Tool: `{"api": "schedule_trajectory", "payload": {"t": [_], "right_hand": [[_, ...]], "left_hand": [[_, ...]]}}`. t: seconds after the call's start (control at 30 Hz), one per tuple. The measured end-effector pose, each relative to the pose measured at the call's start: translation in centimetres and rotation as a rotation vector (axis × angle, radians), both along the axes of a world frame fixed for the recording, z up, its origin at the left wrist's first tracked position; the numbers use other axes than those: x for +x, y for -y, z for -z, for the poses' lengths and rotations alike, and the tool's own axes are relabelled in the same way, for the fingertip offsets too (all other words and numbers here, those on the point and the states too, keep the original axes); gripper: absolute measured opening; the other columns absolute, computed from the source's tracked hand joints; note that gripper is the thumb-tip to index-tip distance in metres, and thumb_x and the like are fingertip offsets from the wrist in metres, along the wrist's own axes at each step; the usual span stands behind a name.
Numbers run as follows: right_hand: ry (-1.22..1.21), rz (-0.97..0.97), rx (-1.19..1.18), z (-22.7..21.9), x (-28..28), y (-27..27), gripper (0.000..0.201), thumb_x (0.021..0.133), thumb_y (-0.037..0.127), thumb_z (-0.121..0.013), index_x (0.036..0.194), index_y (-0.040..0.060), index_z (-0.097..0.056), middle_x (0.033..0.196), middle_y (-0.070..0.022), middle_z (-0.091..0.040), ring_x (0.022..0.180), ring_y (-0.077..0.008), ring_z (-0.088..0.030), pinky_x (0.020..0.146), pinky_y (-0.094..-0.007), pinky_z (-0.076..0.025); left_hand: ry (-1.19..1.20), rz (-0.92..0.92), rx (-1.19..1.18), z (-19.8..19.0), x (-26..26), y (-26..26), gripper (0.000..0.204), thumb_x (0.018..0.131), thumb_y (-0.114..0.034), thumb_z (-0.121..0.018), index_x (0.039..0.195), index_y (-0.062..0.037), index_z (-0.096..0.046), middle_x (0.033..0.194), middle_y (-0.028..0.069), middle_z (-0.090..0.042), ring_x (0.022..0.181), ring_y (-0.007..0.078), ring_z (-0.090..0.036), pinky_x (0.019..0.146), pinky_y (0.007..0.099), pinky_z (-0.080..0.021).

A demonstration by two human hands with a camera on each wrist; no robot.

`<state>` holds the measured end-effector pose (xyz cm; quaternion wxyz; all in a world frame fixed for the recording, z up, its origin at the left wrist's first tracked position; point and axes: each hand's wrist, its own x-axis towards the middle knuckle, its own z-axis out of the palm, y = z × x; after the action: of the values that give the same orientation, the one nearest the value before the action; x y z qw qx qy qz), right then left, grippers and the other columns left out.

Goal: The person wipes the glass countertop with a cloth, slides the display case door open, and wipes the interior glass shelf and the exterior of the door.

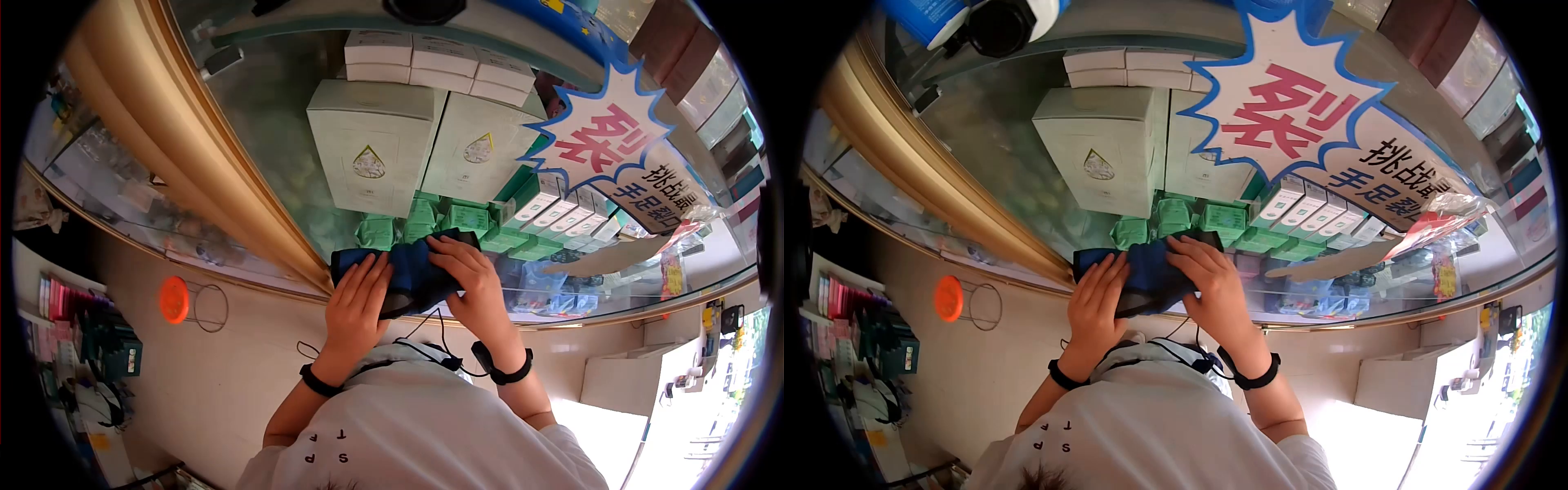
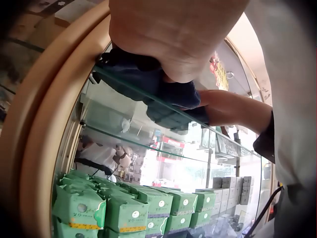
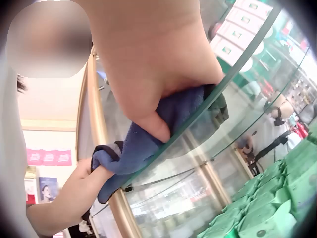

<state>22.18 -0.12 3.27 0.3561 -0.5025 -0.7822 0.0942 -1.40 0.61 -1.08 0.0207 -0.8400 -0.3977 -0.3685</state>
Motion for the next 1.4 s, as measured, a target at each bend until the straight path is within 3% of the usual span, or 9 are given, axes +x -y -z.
{"api": "schedule_trajectory", "payload": {"t": [0.17, 0.23, 0.57, 0.77, 0.87, 1.03, 1.17, 1.3, 1.4], "right_hand": [[-0.034, -0.078, 0.018, 0.4, -4.0, -3.4, 0.053, 0.068, -0.012, -0.06, 0.119, -0.0042, -0.07, 0.141, -0.0143, -0.07, 0.136, -0.0371, -0.061, 0.115, -0.0485, -0.05], [-0.07, -0.067, 0.072, 1.1, -4.7, -4.9, 0.05, 0.068, -0.012, -0.06, 0.117, -0.0039, -0.071, 0.136, -0.0142, -0.072, 0.133, -0.0372, -0.063, 0.112, -0.0485, -0.052], [-0.082, 0.15, 0.085, 1.3, -5.7, -1.3, 0.053, 0.07, -0.011, -0.061, 0.121, 0.0011, -0.072, 0.139, -0.0118, -0.072, 0.134, -0.0357, -0.063, 0.11, -0.0477, -0.051], [-0.062, 0.339, 0.034, 1.7, -4.9, 3.3, 0.067, 0.068, -0.012, -0.059, 0.132, 0.0045, -0.07, 0.149, -0.0102, -0.066, 0.141, -0.0349, -0.058, 0.116, -0.0478, -0.045], [-0.075, 0.478, 0.066, 2.3, -3.2, 4.6, 0.071, 0.068, -0.013, -0.058, 0.135, 0.0058, -0.07, 0.148, -0.0107, -0.067, 0.141, -0.0368, -0.058, 0.119, -0.0484, -0.043], [-0.005, 0.61, 0.1, 2.3, -4.0, 5.1, 0.075, 0.067, -0.014, -0.057, 0.138, 0.0059, -0.068, 0.151, -0.0105, -0.064, 0.143, -0.0376, -0.055, 0.121, -0.05, -0.041], [-0.02, 0.305, -0.001, 1.8, -6.5, 4.7, 0.068, 0.07, -0.005, -0.067, 0.138, 0.0005, -0.063, 0.156, -0.0146, -0.059, 0.149, -0.0391, -0.049, 0.125, -0.0538, -0.037], [-0.035, 0.313, 0.044, 2.9, -7.9, 4.1, 0.068, 0.072, -0.004, -0.067, 0.14, -0.0012, -0.06, 0.158, -0.014, -0.056, 0.149, -0.0368, -0.048, 0.125, -0.0545, -0.037], [0.015, 0.286, 0.06, 3.4, -5.7, 4.4, 0.072, 0.072, -0.006, -0.066, 0.143, 0.0037, -0.061, 0.158, -0.0103, -0.057, 0.148, -0.0339, -0.051, 0.124, -0.0534, -0.04]], "left_hand": [[0.163, -0.016, 0.018, 1.8, -1.3, -1.1, 0.055, 0.074, -0.002, -0.069, 0.128, 0.0055, -0.066, 0.136, 0.0227, -0.069, 0.128, 0.0372, -0.068, 0.113, 0.0483, -0.052], [0.148, -0.032, 0.06, 2.4, -1.1, -1.1, 0.056, 0.071, -0.005, -0.066, 0.126, 0.0094, -0.063, 0.133, 0.0287, -0.067, 0.121, 0.0448, -0.068, 0.109, 0.0549, -0.055], [0.022, 0.066, 0.15, 2.3, -2.1, -2.0, 0.046, 0.084, -0.001, -0.06, 0.129, 0.0056, -0.067, 0.135, 0.0208, -0.07, 0.132, 0.0334, -0.067, 0.116, 0.0442, -0.05], [-0.025, 0.166, 0.13, 2.3, -2.6, -2.4, 0.06, 0.076, -0.001, -0.059, 0.136, 0.0053, -0.065, 0.145, 0.021, -0.067, 0.141, 0.0361, -0.061, 0.119, 0.0476, -0.046], [-0.052, 0.157, 0.118, 2.0, -2.5, -2.3, 0.057, 0.084, 0.0, -0.055, 0.139, 0.0019, -0.066, 0.149, 0.0159, -0.066, 0.142, 0.0308, -0.061, 0.122, 0.0426, -0.043], [-0.061, 0.174, 0.104, 2.1, -2.7, -2.3, 0.06, 0.083, -0.002, -0.056, 0.142, 0.0022, -0.064, 0.152, 0.0169, -0.063, 0.143, 0.0318, -0.06, 0.123, 0.0433, -0.042], [-0.033, 0.172, 0.096, 2.7, -2.8, -2.3, 0.056, 0.087, -0.008, -0.056, 0.141, 0.0052, -0.063, 0.153, 0.0188, -0.062, 0.144, 0.0331, -0.058, 0.123, 0.0443, -0.042], [-0.004, 0.157, 0.104, 3.2, -2.6, -2.2, 0.053, 0.091, -0.011, -0.054, 0.141, 0.0069, -0.062, 0.151, 0.0203, -0.063, 0.143, 0.0337, -0.059, 0.123, 0.045, -0.042], [-0.017, 0.114, 0.119, 4.8, -1.9, -1.9, 0.064, 0.087, -0.019, -0.063, 0.146, 0.006, -0.057, 0.155, 0.021, -0.059, 0.148, 0.0373, -0.053, 0.124, 0.0514, -0.039]]}}
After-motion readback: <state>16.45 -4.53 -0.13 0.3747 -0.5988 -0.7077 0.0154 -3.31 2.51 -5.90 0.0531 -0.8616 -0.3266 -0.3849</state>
